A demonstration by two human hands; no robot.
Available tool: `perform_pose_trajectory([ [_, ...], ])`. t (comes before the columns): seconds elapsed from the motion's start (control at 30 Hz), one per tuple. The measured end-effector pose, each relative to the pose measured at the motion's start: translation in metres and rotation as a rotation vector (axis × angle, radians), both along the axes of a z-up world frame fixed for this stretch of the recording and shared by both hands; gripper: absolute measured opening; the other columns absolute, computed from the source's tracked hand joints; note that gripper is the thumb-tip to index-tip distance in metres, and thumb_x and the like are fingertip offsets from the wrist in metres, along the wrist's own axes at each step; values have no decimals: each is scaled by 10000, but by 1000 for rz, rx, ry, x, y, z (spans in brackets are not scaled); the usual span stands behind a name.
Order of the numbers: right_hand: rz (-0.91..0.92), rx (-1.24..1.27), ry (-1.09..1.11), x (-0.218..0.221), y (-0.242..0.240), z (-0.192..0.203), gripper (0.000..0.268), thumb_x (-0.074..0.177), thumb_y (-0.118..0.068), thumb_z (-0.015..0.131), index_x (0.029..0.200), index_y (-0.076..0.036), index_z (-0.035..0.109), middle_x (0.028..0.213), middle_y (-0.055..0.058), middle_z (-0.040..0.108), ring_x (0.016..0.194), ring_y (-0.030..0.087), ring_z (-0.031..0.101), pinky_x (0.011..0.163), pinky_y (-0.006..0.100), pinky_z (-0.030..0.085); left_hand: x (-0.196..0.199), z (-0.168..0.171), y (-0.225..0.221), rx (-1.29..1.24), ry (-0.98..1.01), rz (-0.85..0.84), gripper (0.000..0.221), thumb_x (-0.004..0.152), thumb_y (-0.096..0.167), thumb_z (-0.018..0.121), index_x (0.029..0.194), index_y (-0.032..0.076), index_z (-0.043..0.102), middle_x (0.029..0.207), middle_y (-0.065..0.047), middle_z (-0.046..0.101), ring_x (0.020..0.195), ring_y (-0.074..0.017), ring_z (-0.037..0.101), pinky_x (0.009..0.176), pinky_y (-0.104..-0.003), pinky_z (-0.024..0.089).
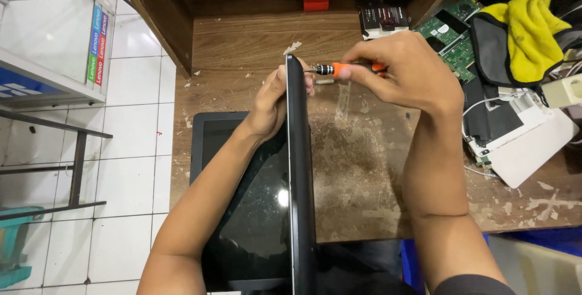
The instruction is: Disassembling and inspecting a laptop using a precision screwdriver on a repair bench.
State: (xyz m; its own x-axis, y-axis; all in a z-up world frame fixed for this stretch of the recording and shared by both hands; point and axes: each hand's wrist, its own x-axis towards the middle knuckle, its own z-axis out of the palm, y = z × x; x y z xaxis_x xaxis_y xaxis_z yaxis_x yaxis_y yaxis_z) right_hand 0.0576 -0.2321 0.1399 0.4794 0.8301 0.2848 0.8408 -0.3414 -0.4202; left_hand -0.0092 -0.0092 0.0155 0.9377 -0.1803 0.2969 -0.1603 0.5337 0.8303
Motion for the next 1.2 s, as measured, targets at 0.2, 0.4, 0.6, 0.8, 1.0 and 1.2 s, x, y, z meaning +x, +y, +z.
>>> perform_pose_trajectory([
  [0.2, -107, 6, -4, 20, -25, -14, 191, 1001, -279, 823, 961, -110, 744, 587, -15, 486, 523, 116, 348, 546, 284, 271, -55, 39, 0, 488, -8, 358, 738, 1016, 615, 445, 1509, 67, 393, 1458, -128, 522, 1356, -243, 511, 1183, -413, 424],
  [0.4, 75, 341, 342, 48, 2, -69, 251, 1190, -169, 483, 1146, 29, 630, 658, 47, 544, 526, 128, 637, 459, 178, 538, -209, 35, -34, 450, -303, 466, 945, 1074, 843, 395, 1628, 95, 233, 1684, -174, 285, 1602, -329, 323, 1392, -592, 291],
  [0.6, 247, 420, 841, 39, 43, -158, 261, 1114, -333, 491, 1214, -113, 588, 1185, 106, 724, 1001, 187, 738, 776, 228, 580, -282, -33, -98, 438, -285, 953, 862, 1049, 725, 557, 1568, 62, 373, 1562, -313, 378, 1486, -475, 457, 1300, -586, 376],
  [0.8, 116, 485, 841, 16, 50, -181, 288, 1075, -357, 562, 1223, -129, 656, 954, -20, 639, 772, 81, 572, 690, 193, 450, -309, -73, -110, 657, -532, 931, 809, 910, 534, 794, 1473, 92, 418, 1387, -225, 510, 1345, -442, 562, 1167, -696, 491],
  [1.0, 17, 612, 920, 4, 45, -175, 342, 1036, -356, 609, 1243, -87, 651, 1065, 40, 705, 914, 155, 680, 832, 268, 575, -360, -141, -121, 893, -48, 1163, 583, 876, 422, 698, 1284, 13, 618, 1309, -187, 653, 1179, -257, 710, 1002, -277, 561],
  [1.2, -94, 648, 691, 12, 32, -192, 417, 1058, -373, 601, 1325, -55, 627, 1015, 29, 640, 905, 140, 597, 820, 275, 516, -364, -200, -21, 1774, -496, 1715, 392, 1000, 230, 502, 722, -2, 653, 615, -111, 593, 514, -388, 582, 551, -483, 496],
])
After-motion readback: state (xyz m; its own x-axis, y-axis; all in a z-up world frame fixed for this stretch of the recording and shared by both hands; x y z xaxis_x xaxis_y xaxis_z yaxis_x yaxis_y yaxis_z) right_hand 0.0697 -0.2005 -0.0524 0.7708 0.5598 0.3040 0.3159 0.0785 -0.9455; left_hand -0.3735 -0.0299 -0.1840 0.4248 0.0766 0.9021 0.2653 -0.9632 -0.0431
